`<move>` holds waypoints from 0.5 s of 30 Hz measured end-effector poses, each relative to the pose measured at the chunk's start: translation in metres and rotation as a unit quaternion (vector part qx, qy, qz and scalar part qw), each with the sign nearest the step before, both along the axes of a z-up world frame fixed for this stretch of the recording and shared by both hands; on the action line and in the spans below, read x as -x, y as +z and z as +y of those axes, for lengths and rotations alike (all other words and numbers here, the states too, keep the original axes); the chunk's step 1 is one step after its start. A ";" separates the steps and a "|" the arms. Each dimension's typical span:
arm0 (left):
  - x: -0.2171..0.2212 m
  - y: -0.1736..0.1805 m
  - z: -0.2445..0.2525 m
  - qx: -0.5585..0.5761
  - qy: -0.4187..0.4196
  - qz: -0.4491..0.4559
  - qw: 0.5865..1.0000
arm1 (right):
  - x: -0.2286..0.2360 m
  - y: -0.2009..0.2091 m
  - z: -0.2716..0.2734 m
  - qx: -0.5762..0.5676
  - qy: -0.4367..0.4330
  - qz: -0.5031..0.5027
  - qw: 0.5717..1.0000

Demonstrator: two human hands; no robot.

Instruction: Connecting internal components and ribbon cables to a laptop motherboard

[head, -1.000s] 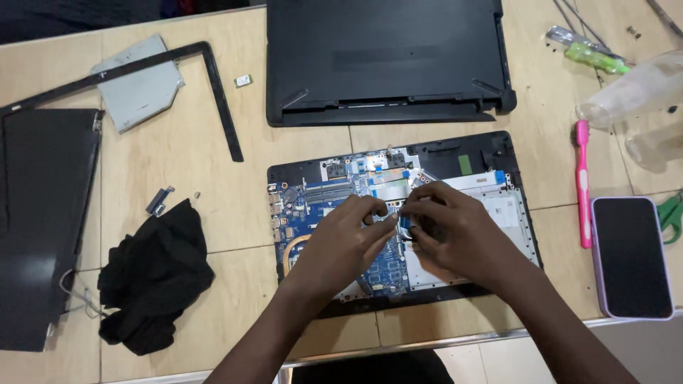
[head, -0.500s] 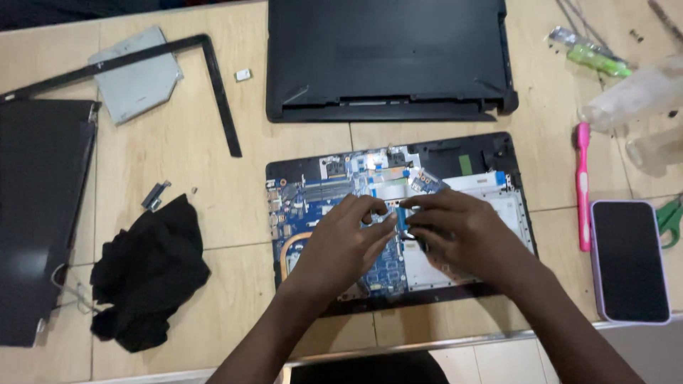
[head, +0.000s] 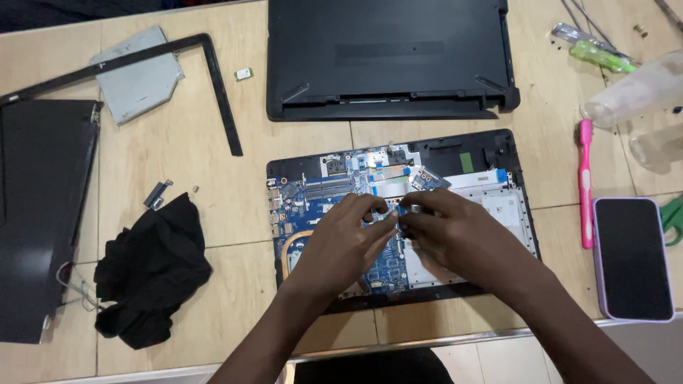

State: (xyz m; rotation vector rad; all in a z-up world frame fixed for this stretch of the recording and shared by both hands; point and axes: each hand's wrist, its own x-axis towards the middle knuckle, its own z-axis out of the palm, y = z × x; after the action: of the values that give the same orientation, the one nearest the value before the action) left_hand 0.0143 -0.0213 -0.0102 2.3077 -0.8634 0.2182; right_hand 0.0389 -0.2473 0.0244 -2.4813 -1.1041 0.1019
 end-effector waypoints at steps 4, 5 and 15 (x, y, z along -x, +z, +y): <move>0.003 0.000 0.000 -0.002 0.005 -0.003 1.000 | 0.004 0.002 0.001 0.011 0.000 0.000 1.000; 0.002 0.000 0.000 0.000 0.003 -0.002 1.000 | 0.003 0.002 0.001 0.011 -0.001 -0.002 1.000; 0.002 0.008 0.000 0.010 0.010 0.014 1.000 | 0.012 -0.010 -0.001 -0.002 -0.032 -0.045 0.998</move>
State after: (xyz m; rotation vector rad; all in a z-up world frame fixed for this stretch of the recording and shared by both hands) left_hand 0.0123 -0.0209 -0.0025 2.2963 -0.8200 0.2024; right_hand 0.0273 -0.2482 0.0149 -2.5360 -1.0585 -0.0311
